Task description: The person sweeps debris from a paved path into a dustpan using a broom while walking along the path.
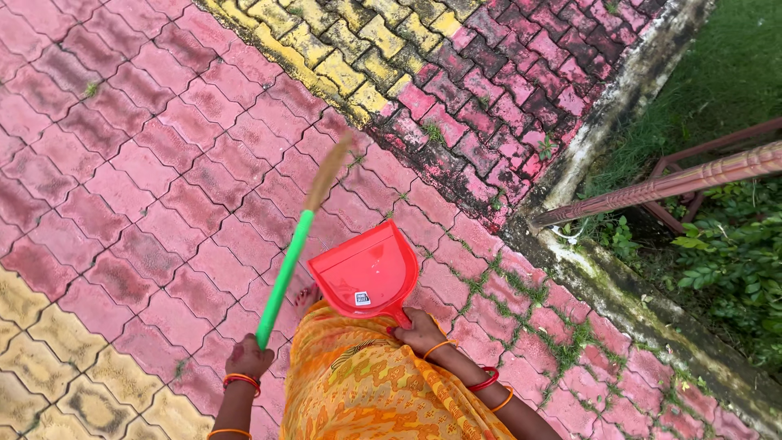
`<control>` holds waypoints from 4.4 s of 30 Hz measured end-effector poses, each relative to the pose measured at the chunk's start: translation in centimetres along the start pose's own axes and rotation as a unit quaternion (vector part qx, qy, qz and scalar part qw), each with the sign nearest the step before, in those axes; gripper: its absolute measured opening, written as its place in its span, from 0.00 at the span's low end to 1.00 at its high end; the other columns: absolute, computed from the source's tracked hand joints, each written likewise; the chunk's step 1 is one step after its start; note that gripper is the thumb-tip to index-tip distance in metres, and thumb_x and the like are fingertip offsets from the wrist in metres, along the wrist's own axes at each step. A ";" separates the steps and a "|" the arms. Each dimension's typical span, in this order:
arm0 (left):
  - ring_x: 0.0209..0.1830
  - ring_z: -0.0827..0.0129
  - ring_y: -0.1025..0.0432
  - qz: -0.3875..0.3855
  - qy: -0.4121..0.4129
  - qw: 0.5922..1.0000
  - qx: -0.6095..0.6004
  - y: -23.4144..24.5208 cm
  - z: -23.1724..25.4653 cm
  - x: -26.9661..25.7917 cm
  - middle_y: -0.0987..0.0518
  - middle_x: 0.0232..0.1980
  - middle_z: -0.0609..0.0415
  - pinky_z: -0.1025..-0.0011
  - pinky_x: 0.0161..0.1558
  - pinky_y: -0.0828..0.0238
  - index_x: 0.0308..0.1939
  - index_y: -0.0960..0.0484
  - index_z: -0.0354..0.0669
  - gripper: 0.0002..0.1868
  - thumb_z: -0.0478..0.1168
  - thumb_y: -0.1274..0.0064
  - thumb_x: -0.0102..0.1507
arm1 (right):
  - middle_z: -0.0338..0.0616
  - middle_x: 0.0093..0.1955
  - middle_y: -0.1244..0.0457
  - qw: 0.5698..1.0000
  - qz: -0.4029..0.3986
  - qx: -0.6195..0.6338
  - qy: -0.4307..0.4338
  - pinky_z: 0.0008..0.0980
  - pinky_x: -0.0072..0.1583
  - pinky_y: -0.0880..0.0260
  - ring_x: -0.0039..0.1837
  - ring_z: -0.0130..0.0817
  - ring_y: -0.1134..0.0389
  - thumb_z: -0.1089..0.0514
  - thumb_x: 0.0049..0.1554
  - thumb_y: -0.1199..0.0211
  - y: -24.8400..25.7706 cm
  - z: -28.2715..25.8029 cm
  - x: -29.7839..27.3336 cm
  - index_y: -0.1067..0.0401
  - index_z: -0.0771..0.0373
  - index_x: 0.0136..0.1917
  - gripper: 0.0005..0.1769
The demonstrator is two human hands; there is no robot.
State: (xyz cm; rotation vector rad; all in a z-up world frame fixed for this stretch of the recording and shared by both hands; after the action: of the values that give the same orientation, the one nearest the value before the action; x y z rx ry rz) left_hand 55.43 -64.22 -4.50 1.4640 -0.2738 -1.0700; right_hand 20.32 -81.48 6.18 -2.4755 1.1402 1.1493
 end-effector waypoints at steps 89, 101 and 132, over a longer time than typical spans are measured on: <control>0.46 0.54 0.23 -0.148 -0.252 0.948 0.125 28.5 25.5 62.0 0.19 0.43 0.48 0.60 0.51 0.25 0.47 0.29 0.48 0.21 0.49 0.45 0.53 | 0.44 0.39 0.32 0.971 0.144 0.193 -0.013 0.30 0.43 0.34 0.39 0.28 0.34 0.59 0.53 0.33 16.0 -35.2 40.5 0.27 0.76 0.56 0.21; 0.45 0.47 0.20 -0.166 0.087 0.974 -0.126 27.5 32.2 74.7 0.19 0.43 0.37 0.54 0.47 0.22 0.44 0.25 0.36 0.18 0.43 0.42 0.56 | 0.44 0.38 0.34 0.975 0.163 0.132 -0.066 0.32 0.44 0.35 0.39 0.29 0.37 0.57 0.54 0.33 24.3 -35.0 45.2 0.27 0.75 0.55 0.21; 0.33 0.53 0.17 -0.158 0.123 0.961 -0.190 30.1 54.6 82.8 0.15 0.31 0.42 0.57 0.38 0.18 0.33 0.18 0.33 0.13 0.41 0.40 0.53 | 0.45 0.40 0.31 0.949 0.204 0.239 0.004 0.30 0.44 0.28 0.39 0.30 0.30 0.60 0.52 0.33 43.8 -32.5 50.8 0.31 0.71 0.58 0.22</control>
State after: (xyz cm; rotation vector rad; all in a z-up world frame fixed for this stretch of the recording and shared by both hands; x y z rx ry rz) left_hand 72.89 -166.42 -5.40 1.2945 0.3398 -1.1059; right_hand 28.45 -155.19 -1.62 -1.9301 1.7491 0.8107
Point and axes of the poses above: each hand's wrist, its own x-axis towards the middle knuckle, its own y-axis out of the back of the hand, z = x × y, the point moved 6 cm from there along x, towards the middle knuckle
